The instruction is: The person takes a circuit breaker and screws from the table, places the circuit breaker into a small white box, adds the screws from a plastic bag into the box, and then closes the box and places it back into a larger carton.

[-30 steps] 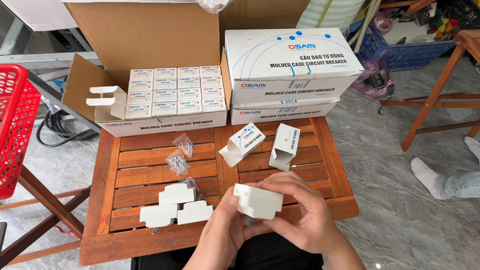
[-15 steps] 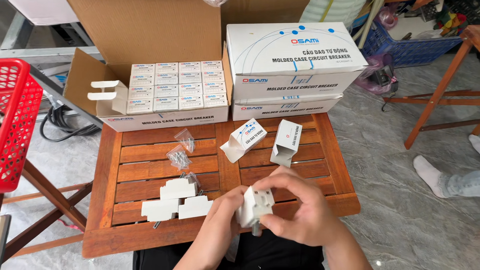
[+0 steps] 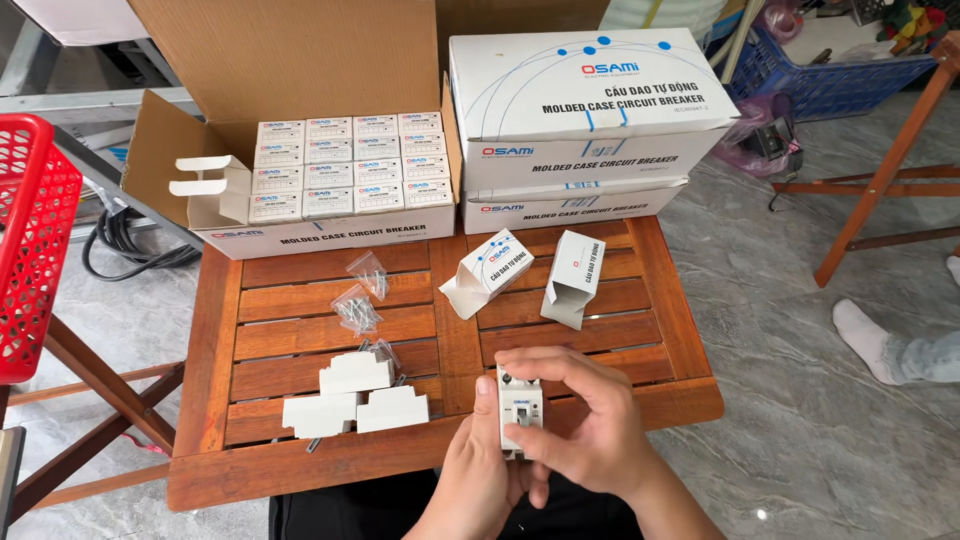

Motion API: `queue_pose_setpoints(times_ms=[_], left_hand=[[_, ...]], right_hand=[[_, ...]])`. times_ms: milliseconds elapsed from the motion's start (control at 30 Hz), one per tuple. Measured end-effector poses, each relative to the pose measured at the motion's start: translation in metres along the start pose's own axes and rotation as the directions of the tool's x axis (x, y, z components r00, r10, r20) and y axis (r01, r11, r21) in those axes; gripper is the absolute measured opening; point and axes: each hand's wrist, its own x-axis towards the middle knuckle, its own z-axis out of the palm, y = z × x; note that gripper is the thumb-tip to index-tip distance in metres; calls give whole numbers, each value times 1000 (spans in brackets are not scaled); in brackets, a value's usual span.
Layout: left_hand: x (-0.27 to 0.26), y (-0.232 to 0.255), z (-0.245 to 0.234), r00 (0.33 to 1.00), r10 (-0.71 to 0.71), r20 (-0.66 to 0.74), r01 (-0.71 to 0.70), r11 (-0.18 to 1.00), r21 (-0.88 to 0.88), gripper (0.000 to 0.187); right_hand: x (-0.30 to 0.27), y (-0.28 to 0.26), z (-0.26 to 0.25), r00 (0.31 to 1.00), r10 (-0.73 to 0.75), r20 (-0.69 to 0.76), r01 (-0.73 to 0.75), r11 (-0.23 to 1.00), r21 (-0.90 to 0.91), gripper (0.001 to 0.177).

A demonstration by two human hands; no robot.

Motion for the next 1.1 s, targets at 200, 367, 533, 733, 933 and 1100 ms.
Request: queue_pose_setpoints(times_ms=[200,367,533,733,933,1100], left_hand=[[-4,6,2,998,56,17,-59,951,302,78],[0,7,7,994,4,-109,6,996,91,72],[3,16,19,980,-72,-187,56,995,-87,64],[18,5,23,992,6,-127,1,999,51,65],[25,6,50,995,-81,-51,79,996,-31,75],[38,-4,53,960,-214,183,44,756,654,84]], right_hand=[[-9,6,7,986,166,-34,-156,968,195,29],[-8,-6,3,994,88,62,-96,985,142,39],[-14,2,3,999,6,51,-13,988,151,10],[-15,7,-13,989,140,49,-147,884,444,91],[-32,24,-30,913,406,48,-386,818,428,90],[-59,58,-47,863,473,-175,-458,881,122,53]])
